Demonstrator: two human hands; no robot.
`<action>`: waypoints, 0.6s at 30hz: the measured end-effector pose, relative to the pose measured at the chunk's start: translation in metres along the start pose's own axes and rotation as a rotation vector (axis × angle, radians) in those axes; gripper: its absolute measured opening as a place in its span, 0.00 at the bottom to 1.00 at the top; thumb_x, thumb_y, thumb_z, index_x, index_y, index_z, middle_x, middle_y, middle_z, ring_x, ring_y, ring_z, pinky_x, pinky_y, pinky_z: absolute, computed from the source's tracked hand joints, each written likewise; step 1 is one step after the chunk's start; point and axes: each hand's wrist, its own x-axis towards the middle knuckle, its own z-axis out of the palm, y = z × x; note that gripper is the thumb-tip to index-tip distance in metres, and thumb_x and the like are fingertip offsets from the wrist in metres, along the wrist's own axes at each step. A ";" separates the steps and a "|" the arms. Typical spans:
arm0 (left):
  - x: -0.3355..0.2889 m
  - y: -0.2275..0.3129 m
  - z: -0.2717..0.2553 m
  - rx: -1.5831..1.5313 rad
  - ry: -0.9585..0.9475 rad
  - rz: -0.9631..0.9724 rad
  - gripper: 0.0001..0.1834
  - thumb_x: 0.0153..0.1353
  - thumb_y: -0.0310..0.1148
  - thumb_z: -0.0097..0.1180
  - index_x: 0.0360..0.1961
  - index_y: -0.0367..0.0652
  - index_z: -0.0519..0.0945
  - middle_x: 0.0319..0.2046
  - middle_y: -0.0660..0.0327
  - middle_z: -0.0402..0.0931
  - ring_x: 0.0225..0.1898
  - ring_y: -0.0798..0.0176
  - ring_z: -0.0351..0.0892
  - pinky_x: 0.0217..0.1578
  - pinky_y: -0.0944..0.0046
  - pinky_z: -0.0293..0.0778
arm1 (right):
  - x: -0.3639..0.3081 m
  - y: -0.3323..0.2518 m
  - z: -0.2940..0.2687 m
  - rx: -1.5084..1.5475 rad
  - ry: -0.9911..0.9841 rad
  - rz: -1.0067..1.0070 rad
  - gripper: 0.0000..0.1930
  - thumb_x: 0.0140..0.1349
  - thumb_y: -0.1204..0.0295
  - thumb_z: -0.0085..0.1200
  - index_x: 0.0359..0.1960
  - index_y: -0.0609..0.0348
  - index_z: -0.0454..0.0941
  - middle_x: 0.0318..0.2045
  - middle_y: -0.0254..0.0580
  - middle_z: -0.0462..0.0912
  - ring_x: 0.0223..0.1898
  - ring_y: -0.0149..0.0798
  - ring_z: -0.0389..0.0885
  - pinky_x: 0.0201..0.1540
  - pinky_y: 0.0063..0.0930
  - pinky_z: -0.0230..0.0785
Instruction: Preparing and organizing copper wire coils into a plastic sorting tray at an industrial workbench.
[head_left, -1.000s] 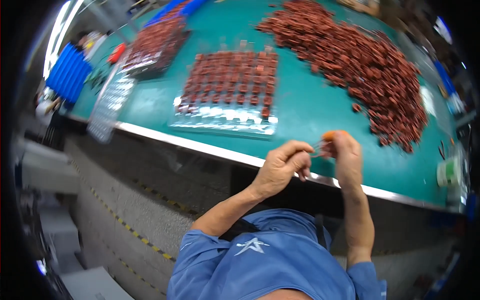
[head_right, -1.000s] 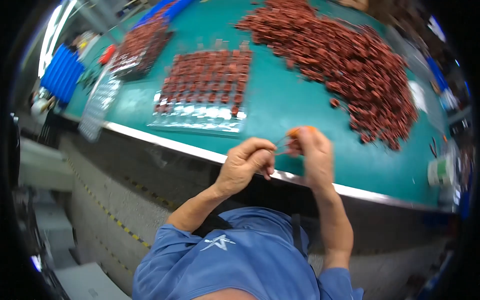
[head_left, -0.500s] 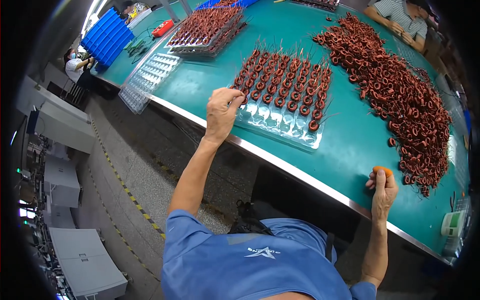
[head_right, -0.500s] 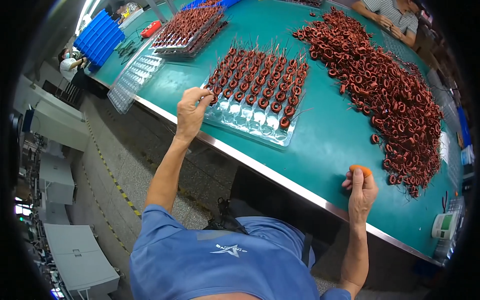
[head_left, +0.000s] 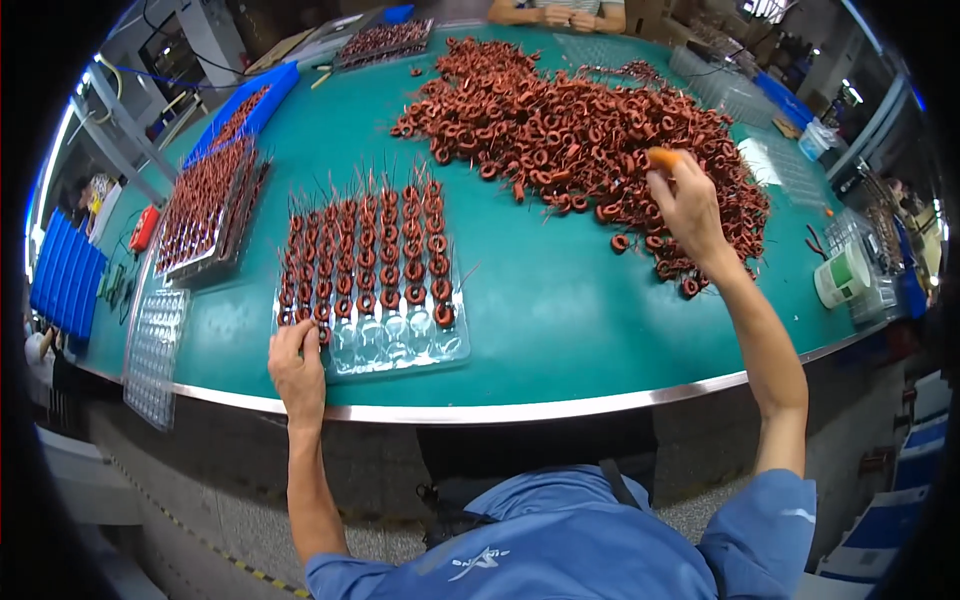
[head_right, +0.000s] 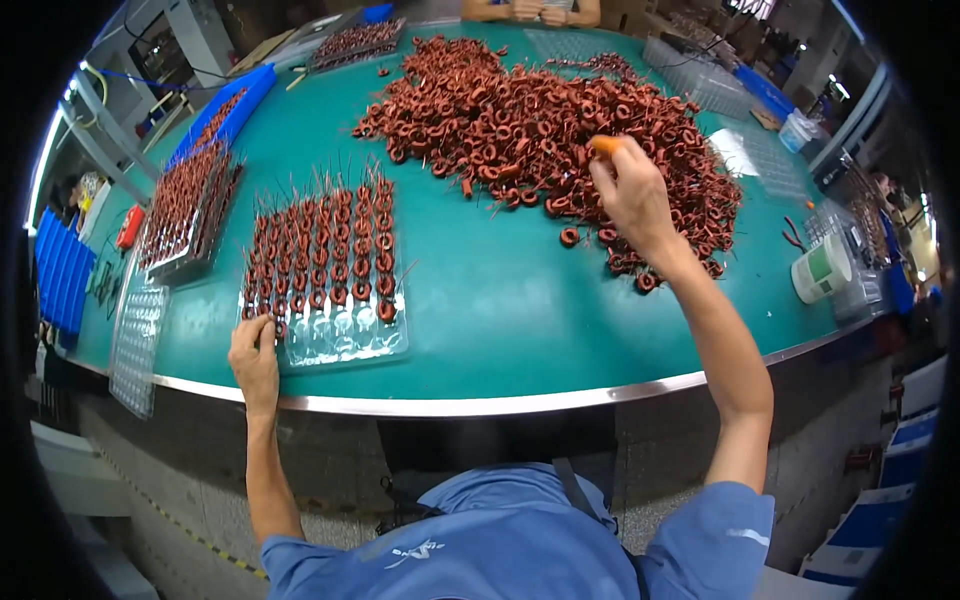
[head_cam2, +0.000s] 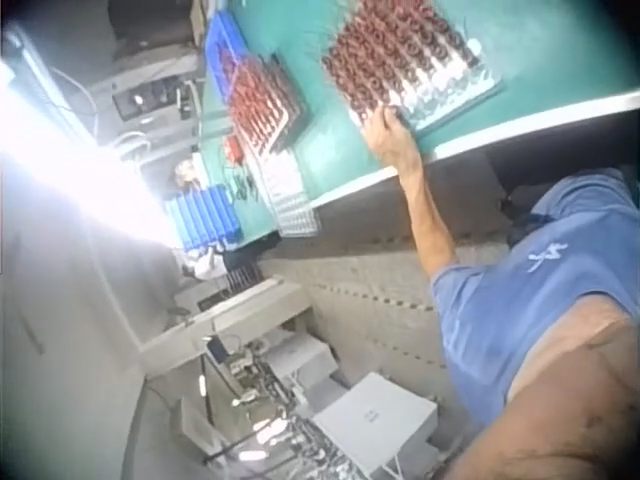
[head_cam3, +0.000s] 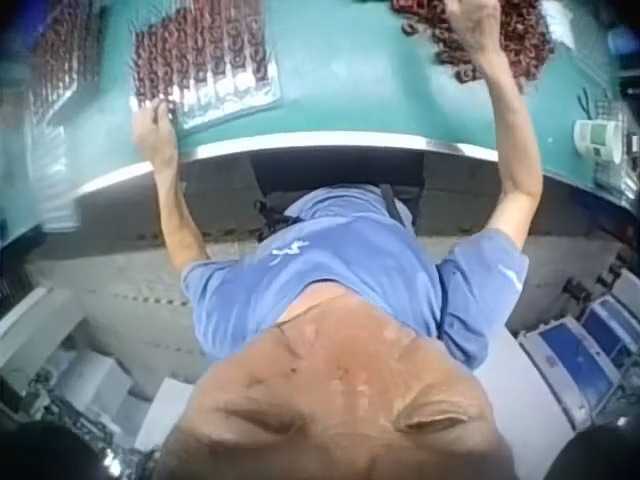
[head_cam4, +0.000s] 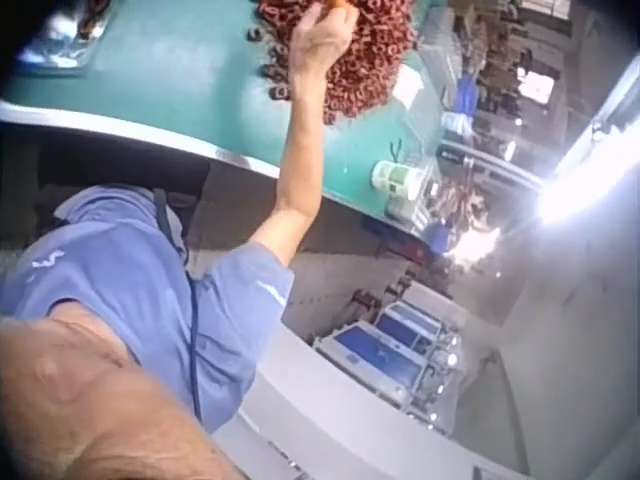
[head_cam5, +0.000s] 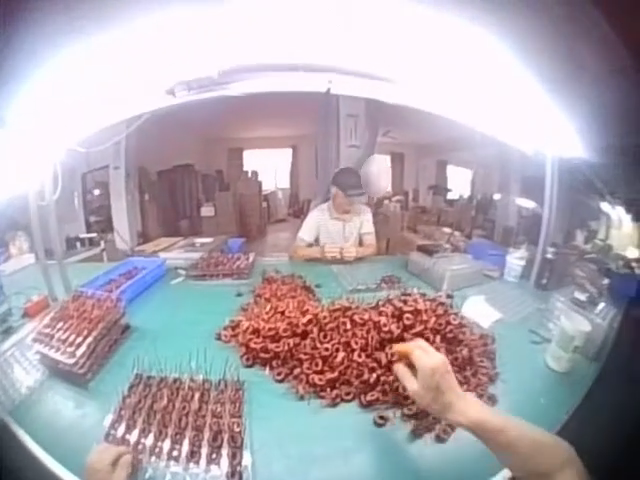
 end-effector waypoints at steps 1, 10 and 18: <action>-0.001 0.003 -0.002 0.010 -0.001 -0.028 0.07 0.62 0.28 0.54 0.36 0.35 0.79 0.31 0.54 0.75 0.36 0.52 0.73 0.38 0.57 0.68 | 0.017 0.022 0.002 -0.152 0.034 -0.092 0.13 0.60 0.74 0.54 0.44 0.68 0.75 0.40 0.50 0.77 0.37 0.47 0.79 0.41 0.36 0.72; -0.007 0.008 -0.005 -0.008 0.052 -0.062 0.09 0.63 0.28 0.51 0.42 0.36 0.78 0.33 0.55 0.76 0.38 0.54 0.74 0.40 0.57 0.69 | 0.094 0.066 0.033 -0.667 -0.287 0.030 0.19 0.57 0.62 0.59 0.44 0.63 0.73 0.38 0.51 0.79 0.42 0.51 0.79 0.46 0.42 0.73; -0.019 0.087 0.004 -0.562 0.208 -0.107 0.11 0.65 0.25 0.50 0.47 0.34 0.76 0.36 0.58 0.77 0.36 0.65 0.77 0.38 0.66 0.74 | 0.043 -0.012 -0.015 0.286 0.084 0.113 0.24 0.58 0.67 0.61 0.54 0.65 0.72 0.39 0.40 0.82 0.38 0.31 0.81 0.42 0.25 0.75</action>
